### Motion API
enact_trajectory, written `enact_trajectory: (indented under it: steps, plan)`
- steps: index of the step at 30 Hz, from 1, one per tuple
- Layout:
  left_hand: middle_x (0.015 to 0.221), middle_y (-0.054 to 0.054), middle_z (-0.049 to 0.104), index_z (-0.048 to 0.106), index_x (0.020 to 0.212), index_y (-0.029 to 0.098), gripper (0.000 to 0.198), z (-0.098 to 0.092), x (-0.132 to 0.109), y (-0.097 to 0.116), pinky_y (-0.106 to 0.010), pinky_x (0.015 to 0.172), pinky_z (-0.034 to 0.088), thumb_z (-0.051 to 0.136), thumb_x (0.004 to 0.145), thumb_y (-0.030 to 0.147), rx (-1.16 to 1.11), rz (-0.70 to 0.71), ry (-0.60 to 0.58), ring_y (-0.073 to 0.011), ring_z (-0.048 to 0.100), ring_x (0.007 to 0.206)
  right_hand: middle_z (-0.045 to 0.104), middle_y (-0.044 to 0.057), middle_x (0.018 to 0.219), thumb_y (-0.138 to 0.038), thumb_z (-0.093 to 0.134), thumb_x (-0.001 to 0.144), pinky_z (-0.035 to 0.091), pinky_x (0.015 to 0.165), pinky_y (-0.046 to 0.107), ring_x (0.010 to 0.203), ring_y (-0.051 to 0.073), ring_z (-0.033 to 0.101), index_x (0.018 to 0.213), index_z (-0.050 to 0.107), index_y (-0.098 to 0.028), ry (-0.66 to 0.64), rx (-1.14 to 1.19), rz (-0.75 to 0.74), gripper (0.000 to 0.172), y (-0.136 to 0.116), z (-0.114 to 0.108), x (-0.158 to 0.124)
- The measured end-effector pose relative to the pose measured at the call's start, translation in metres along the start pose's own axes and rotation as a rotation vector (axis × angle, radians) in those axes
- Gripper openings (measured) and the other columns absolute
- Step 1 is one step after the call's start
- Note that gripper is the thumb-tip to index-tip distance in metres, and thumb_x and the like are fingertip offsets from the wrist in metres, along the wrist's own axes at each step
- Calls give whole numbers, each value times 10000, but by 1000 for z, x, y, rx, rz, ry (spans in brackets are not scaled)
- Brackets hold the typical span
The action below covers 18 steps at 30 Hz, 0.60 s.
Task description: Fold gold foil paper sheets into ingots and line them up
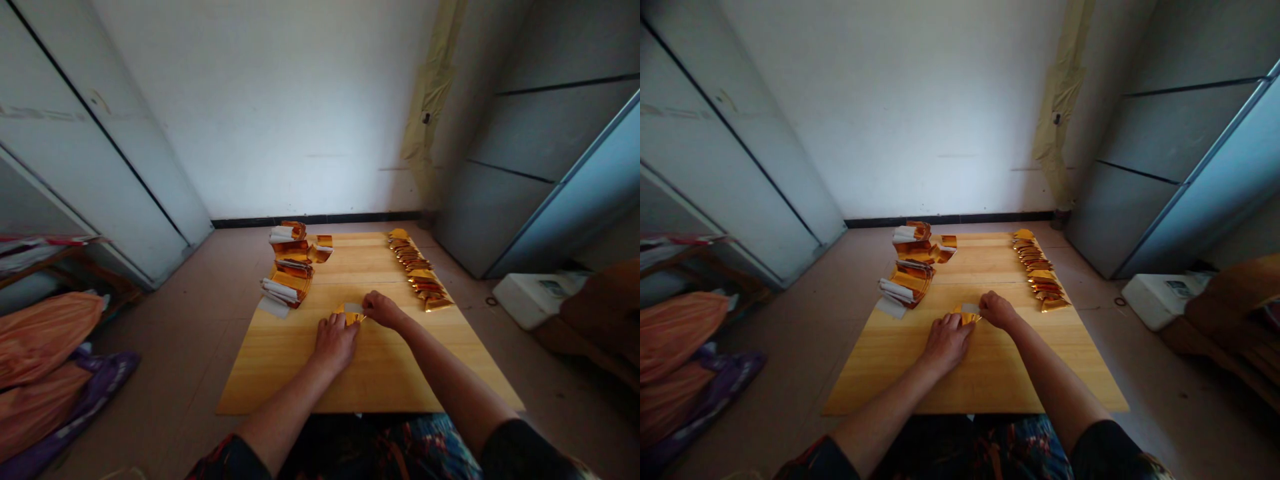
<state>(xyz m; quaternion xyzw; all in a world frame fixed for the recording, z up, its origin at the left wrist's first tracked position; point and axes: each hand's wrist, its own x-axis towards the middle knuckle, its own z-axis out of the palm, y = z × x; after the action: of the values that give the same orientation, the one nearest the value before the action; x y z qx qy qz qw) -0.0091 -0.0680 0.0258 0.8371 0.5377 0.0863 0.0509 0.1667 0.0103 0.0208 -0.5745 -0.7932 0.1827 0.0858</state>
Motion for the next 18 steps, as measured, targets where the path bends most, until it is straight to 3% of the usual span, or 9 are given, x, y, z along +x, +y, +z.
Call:
enact_trajectory:
  steps: [3, 6, 11, 15, 18]
  plan:
    - [1095, -82, 552, 554, 1195, 319, 369, 1, -1, 1, -414, 855, 377, 469, 854, 211, -2, -9, 2, -262, 462, 1082, 565, 12, 874, -277, 666, 741, 340, 615, 203, 725, 109, 513, 857, 603, -178, 26, -21, 10, 164, -4, 2, 0]
    - [1102, -82, 554, 551, 1195, 323, 368, 1, -1, 1, -423, 883, 360, 473, 853, 213, 2, -15, 0, -259, 459, 1085, 572, 22, 894, -210, 615, 781, 357, 650, 203, 759, 113, 527, 884, 611, -175, 19, -47, 13, 109, -5, -1, -1]
    - [1081, -58, 586, 620, 1030, 288, 212, -3, 5, -12, -444, 934, 323, 500, 858, 262, -23, -28, 39, -239, 488, 1075, 593, 65, 1028, -191, 504, 874, 373, 794, 247, 952, 159, 516, 948, 645, -196, 81, -113, -174, 159, -6, -2, -15]
    - [1158, -14, 611, 615, 946, 272, 147, -1, 15, -30, -469, 1003, 255, 489, 873, 250, -107, -47, 85, -199, 516, 1096, 607, 75, 1041, -245, 439, 919, 358, 804, 300, 985, 196, 485, 937, 640, -215, 114, -235, -176, 204, -28, 12, -41]
    - [1202, -12, 618, 606, 912, 245, 116, 3, 20, -38, -459, 1011, 251, 513, 851, 211, -157, -79, 122, -192, 522, 1122, 609, 71, 1021, -261, 503, 881, 347, 821, 315, 974, 203, 480, 929, 632, -208, 107, -230, -209, 147, -50, 26, -58]
